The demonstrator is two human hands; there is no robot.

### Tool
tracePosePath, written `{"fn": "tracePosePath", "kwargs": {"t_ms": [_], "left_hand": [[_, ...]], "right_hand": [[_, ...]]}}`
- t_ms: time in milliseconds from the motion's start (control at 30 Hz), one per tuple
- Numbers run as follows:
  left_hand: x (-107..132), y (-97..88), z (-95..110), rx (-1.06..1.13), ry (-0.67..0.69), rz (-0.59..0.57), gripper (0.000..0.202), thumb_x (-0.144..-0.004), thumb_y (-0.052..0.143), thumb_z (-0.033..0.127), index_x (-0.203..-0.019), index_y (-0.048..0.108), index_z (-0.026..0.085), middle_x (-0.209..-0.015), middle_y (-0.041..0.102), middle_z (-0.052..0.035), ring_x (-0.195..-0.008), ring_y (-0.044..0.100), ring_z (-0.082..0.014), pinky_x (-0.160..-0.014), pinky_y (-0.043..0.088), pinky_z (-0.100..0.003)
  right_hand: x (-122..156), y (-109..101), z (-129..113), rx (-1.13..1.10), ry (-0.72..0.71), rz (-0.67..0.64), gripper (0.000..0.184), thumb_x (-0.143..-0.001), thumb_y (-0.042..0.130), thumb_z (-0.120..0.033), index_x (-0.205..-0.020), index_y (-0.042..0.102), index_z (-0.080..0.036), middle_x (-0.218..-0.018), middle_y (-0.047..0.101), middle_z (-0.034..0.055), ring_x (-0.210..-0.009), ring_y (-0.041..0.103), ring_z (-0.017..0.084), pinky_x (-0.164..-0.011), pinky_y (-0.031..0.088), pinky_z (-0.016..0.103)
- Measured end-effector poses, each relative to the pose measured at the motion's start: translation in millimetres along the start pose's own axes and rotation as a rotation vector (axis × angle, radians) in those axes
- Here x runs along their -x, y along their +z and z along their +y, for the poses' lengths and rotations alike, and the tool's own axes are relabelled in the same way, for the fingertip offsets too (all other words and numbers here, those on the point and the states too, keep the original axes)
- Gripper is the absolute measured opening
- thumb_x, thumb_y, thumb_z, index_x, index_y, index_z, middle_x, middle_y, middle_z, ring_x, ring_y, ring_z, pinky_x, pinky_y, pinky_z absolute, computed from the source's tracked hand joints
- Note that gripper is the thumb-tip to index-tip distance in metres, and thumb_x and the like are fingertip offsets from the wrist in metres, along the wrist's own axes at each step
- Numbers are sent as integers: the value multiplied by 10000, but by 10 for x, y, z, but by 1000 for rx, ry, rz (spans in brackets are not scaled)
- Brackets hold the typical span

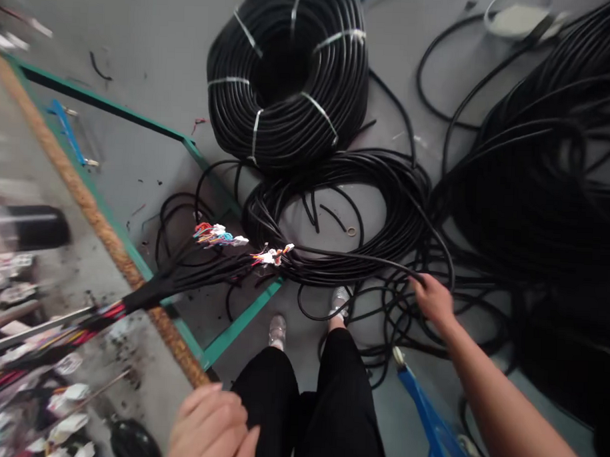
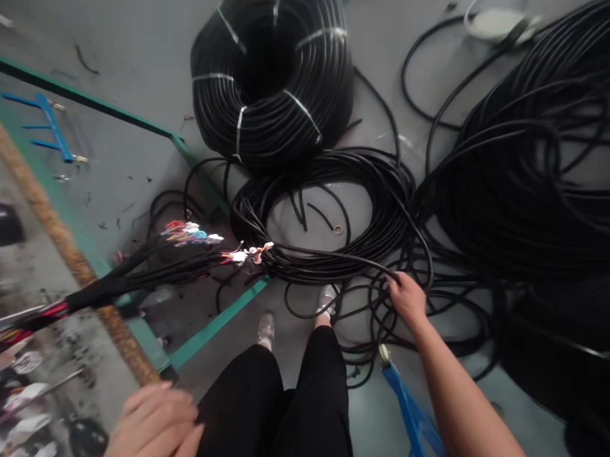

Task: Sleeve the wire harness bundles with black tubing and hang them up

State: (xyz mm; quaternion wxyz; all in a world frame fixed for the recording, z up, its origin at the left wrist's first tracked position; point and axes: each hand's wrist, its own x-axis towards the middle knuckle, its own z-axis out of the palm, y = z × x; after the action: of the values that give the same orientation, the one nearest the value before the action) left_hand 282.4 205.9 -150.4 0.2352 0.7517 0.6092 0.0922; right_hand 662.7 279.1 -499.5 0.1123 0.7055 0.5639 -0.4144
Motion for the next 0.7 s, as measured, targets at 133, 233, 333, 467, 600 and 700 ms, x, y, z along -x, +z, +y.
{"fn": "tracePosePath", "kwargs": {"t_ms": [133, 233, 333, 467, 600, 700], "left_hand": [[-139, 0, 54, 45, 28, 67, 189, -816, 596, 56, -678, 566, 180, -634, 608, 21, -631, 577, -107, -802, 446, -315], [-121, 6, 54, 20, 64, 70, 213, -840, 584, 97, -648, 538, 178, -617, 581, 16, -625, 538, -112, -767, 432, -310], [-92, 10, 43, 1, 100, 94, 255, -858, 575, 124, -614, 517, 172, -607, 561, 7, -631, 512, -120, -736, 410, -306], [-62, 24, 29, -32, 121, 94, 279, -878, 559, 154, -602, 519, 170, -615, 558, -2, -644, 500, -128, -742, 398, -311], [-21, 53, 10, -85, 129, 70, 305, -894, 541, 195, -591, 524, 170, -606, 538, -5, -644, 489, -134, -751, 386, -322], [-9, 65, 7, -112, 147, 81, 330, -902, 531, 210, -575, 513, 170, -594, 523, -6, -632, 475, -136, -747, 378, -324]], "right_hand": [[494, -872, 386, 51, 40, 60, 321, -786, 451, -402, -970, 662, -246, -995, 695, 106, -909, 654, 278, -737, 480, 352], [916, -1211, 490, 60, 61, 11, 255, -718, 480, -390, -859, 663, -281, -893, 704, 75, -830, 662, 285, -679, 479, 362], [1279, -1418, 511, -7, 125, 34, 267, -704, 485, -423, -847, 664, -285, -788, 690, 73, -752, 659, 287, -642, 480, 372], [1593, -1662, 487, -15, 148, 39, 277, -671, 530, -438, -836, 688, -283, -790, 690, 80, -756, 661, 292, -654, 485, 384], [1759, -1884, 425, 53, 108, 41, 273, -679, 528, -399, -853, 720, -312, -815, 698, 93, -780, 667, 305, -680, 483, 406], [1815, -2048, 403, 173, 90, 113, 254, -728, 515, -372, -861, 731, -363, -876, 702, 140, -856, 667, 310, -760, 476, 434]]}}
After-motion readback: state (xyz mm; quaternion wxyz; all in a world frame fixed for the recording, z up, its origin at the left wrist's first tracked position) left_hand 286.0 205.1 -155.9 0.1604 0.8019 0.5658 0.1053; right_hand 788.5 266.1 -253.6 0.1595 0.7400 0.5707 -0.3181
